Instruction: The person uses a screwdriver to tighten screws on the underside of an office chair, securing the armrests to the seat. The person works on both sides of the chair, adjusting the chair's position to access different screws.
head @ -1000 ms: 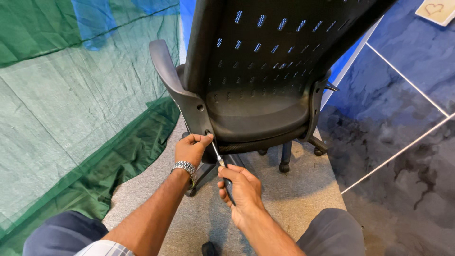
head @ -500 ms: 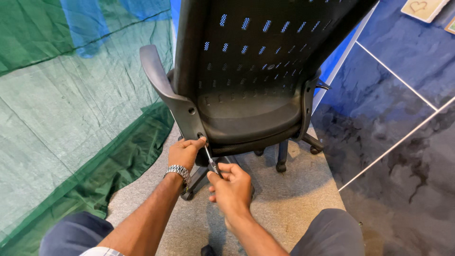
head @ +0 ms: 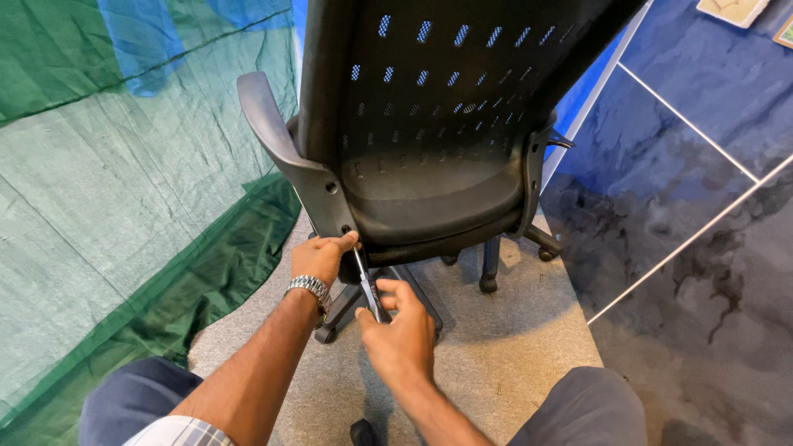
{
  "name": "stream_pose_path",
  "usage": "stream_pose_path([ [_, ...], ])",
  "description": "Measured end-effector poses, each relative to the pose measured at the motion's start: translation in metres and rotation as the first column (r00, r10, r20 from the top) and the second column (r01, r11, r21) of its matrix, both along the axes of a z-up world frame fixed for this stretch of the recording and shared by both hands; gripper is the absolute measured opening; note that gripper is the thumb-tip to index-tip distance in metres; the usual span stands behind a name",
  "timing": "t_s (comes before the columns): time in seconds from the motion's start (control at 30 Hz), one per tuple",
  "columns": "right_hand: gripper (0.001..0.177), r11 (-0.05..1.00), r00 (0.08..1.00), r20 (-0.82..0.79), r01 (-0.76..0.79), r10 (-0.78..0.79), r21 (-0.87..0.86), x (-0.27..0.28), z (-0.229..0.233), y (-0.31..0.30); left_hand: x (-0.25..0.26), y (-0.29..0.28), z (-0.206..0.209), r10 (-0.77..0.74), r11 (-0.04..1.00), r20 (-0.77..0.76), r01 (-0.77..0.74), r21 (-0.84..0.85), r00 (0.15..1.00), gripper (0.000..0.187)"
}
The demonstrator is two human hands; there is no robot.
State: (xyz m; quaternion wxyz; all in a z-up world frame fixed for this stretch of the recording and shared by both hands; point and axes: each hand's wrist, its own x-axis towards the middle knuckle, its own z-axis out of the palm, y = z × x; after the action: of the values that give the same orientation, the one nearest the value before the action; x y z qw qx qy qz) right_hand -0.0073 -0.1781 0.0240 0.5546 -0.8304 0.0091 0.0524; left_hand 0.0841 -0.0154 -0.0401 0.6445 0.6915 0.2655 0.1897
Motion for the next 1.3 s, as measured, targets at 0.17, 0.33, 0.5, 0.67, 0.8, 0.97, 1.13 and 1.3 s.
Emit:
stream_pose_path([
  [0.17,0.035,0.977,0.985,0.165,-0.008,0.044,-0.213,-0.002,-0.003,-0.003,-0.003,-0.004,0.011,0.050,0.999,-0.127,-0.048,0.020,0.991,0.026],
  [0.33,0.030,0.997,0.994,0.097,0.062,-0.058,-0.043,0.009,-0.008,-0.005,-0.003,-0.003,0.008,0.029,1.000,-0.097,-0.029,0.005,0.995,0.029],
  [0.5,0.033,0.819,0.901,-0.424,0.177,0.088,0.546,0.020,-0.009,-0.017,0.000,0.007,-0.011,-0.053,0.997,0.013,0.053,-0.064,0.999,0.022],
  [0.67,0.033,0.910,0.944,-0.329,0.122,0.017,0.397,0.013,0.000,-0.017,0.001,0.014,-0.028,-0.142,0.983,0.130,0.156,-0.102,0.981,0.017],
  [0.8,0.031,0.989,0.993,-0.117,0.038,-0.021,0.143,0.005,0.006,-0.015,0.003,0.016,-0.030,-0.144,0.984,0.094,0.153,-0.095,0.985,0.016],
  [0.97,0.033,0.953,0.989,-0.148,0.022,0.024,0.303,0.014,0.002,-0.019,0.001,0.011,-0.020,-0.122,0.986,0.046,0.127,-0.107,0.991,0.019],
  [1.13,0.034,0.793,0.901,-0.402,0.123,0.163,0.597,0.029,0.000,-0.027,-0.002,0.009,-0.006,-0.190,0.976,0.028,0.192,-0.102,0.981,0.023],
  [1.3,0.034,0.832,0.877,-0.453,0.128,0.160,0.540,0.027,0.001,-0.027,-0.006,0.009,-0.003,-0.241,0.969,0.001,0.240,-0.065,0.971,0.023],
])
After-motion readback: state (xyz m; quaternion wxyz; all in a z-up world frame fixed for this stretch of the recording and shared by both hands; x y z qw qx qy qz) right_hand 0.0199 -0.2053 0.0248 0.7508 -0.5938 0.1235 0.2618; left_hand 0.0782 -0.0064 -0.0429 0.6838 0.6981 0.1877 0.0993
